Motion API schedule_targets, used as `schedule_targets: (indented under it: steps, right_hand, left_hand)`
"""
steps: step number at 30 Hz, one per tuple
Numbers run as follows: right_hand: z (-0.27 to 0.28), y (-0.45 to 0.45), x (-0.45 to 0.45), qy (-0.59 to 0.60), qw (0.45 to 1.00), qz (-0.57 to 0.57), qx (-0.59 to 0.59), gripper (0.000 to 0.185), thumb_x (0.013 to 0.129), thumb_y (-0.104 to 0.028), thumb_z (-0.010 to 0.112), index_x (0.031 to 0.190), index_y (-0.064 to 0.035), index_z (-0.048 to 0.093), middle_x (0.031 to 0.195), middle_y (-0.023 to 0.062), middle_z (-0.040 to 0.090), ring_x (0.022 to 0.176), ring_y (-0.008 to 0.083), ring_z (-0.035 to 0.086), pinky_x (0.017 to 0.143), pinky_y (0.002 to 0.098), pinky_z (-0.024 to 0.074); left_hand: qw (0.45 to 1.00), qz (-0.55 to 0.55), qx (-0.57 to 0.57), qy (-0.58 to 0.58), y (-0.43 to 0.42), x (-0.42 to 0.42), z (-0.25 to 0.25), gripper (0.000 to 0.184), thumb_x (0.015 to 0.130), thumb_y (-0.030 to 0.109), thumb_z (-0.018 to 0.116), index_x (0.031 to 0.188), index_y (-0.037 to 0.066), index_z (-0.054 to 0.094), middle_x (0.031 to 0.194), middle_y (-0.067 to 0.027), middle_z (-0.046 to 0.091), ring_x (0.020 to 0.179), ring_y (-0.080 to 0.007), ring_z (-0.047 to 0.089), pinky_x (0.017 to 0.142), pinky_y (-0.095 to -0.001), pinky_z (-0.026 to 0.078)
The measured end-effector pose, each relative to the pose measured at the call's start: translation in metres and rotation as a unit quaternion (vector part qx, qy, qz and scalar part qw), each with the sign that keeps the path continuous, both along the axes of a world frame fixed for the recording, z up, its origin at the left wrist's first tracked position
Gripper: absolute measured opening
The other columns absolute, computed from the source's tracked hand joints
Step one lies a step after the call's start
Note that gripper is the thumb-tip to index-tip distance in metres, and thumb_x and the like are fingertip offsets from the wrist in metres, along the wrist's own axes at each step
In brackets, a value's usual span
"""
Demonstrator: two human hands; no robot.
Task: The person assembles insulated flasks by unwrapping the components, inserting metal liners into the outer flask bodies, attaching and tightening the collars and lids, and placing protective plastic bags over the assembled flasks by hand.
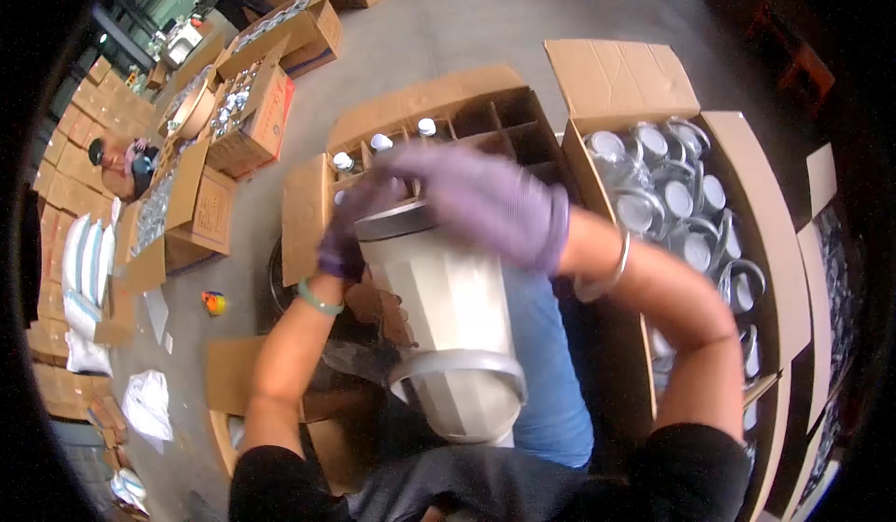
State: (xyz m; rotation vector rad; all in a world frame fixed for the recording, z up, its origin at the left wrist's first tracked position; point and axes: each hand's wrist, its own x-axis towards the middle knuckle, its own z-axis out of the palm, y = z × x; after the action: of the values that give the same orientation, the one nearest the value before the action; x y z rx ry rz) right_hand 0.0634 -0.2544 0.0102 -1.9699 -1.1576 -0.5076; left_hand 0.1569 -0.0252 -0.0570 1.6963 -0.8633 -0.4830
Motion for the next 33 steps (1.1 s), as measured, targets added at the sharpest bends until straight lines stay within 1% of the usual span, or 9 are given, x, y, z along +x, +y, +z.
schedule_targets:
  steps: [5,7,13,18,21,22,26,30,33]
  right_hand:
    - [0.020,0.014,-0.005,0.144,0.989,0.016,-0.040,0.051,0.092,-0.024,0.051,0.130,0.0084,0.044,0.107,0.0249,0.061,0.102,0.0365,0.061,0.092,0.0420,0.0483]
    - [0.025,0.016,-0.003,0.151,0.986,0.047,0.047,0.055,0.094,-0.024,0.048,0.136,0.0091,0.037,0.124,0.0250,0.055,0.114,0.0335,0.056,0.097,0.0393,0.0451]
    - [0.018,-0.002,-0.003,0.016,0.986,0.001,-0.169,0.050,0.094,-0.016,0.049,0.137,0.0077,0.035,0.131,0.0315,0.046,0.124,0.0429,0.047,0.107,0.0497,0.0366]
    - [0.015,-0.014,0.029,0.017,0.992,0.033,-0.118,0.048,0.100,-0.028,0.040,0.135,0.0051,0.039,0.128,0.0218,0.053,0.107,0.0317,0.060,0.090,0.0400,0.0514]
    - [0.017,-0.018,0.022,0.161,0.967,0.078,-0.179,0.039,0.100,-0.023,0.042,0.115,0.0102,0.055,0.100,0.0236,0.064,0.086,0.0319,0.067,0.078,0.0372,0.0555]
    - [0.019,-0.018,0.034,0.088,0.968,0.110,-0.206,0.034,0.098,-0.019,0.046,0.112,0.0100,0.057,0.099,0.0252,0.064,0.084,0.0323,0.066,0.077,0.0372,0.0548]
    - [0.044,-0.013,0.060,0.461,0.849,0.181,-0.184,0.042,0.090,-0.019,0.063,0.122,0.0069,0.057,0.115,0.0208,0.063,0.099,0.0263,0.062,0.090,0.0327,0.0487]
    - [0.049,0.000,0.074,0.525,0.792,0.195,-0.244,0.044,0.088,-0.020,0.065,0.128,-0.0009,0.057,0.121,0.0165,0.061,0.108,0.0227,0.058,0.096,0.0310,0.0449]
    - [0.076,0.015,0.059,0.404,0.829,0.189,-0.339,0.041,0.086,-0.019,0.067,0.126,-0.0108,0.061,0.116,0.0153,0.064,0.105,0.0239,0.060,0.092,0.0318,0.0467]
  left_hand:
    - [0.932,-0.083,-0.204,0.289,-0.003,0.000,-0.049,0.067,0.099,0.054,0.029,0.138,0.001,0.041,0.144,-0.0161,0.041,0.132,-0.0276,0.040,0.112,-0.0398,0.027]
    - [0.886,-0.024,0.126,-0.445,-0.002,0.024,-0.042,0.063,0.100,0.046,0.032,0.144,0.001,0.031,0.149,-0.0156,0.033,0.135,-0.0305,0.035,0.114,-0.0433,0.025]
    - [0.905,0.096,-0.322,0.261,-0.017,-0.035,-0.012,0.063,0.101,0.051,0.027,0.140,0.004,0.040,0.142,-0.0206,0.042,0.131,-0.0284,0.041,0.107,-0.0421,0.038]
    - [0.983,-0.016,0.180,0.030,-0.012,-0.011,0.001,0.058,0.100,0.049,0.033,0.136,0.005,0.045,0.137,-0.0159,0.047,0.123,-0.0264,0.049,0.103,-0.0386,0.042]
    - [0.805,-0.067,-0.247,0.536,-0.009,-0.017,0.005,0.046,0.098,0.024,0.042,0.136,-0.001,0.044,0.134,-0.0097,0.053,0.121,-0.0197,0.050,0.104,-0.0349,0.039]
    - [0.944,-0.058,-0.126,0.299,-0.011,-0.017,0.002,0.064,0.092,0.041,0.050,0.137,-0.004,0.041,0.133,-0.0121,0.052,0.120,-0.0217,0.050,0.105,-0.0351,0.038]
    - [0.845,-0.261,-0.327,0.333,-0.011,-0.026,0.005,0.054,0.094,0.026,0.048,0.137,-0.006,0.041,0.133,-0.0151,0.052,0.122,-0.0206,0.050,0.107,-0.0338,0.037]
    - [0.986,-0.117,-0.121,-0.011,-0.004,-0.039,0.016,0.050,0.096,0.023,0.052,0.138,-0.004,0.041,0.127,-0.0149,0.058,0.114,-0.0196,0.058,0.100,-0.0307,0.045]
    - [0.981,-0.078,-0.124,0.130,0.002,-0.063,0.054,0.056,0.092,0.019,0.060,0.139,-0.003,0.039,0.130,-0.0146,0.055,0.117,-0.0184,0.056,0.101,-0.0307,0.044]
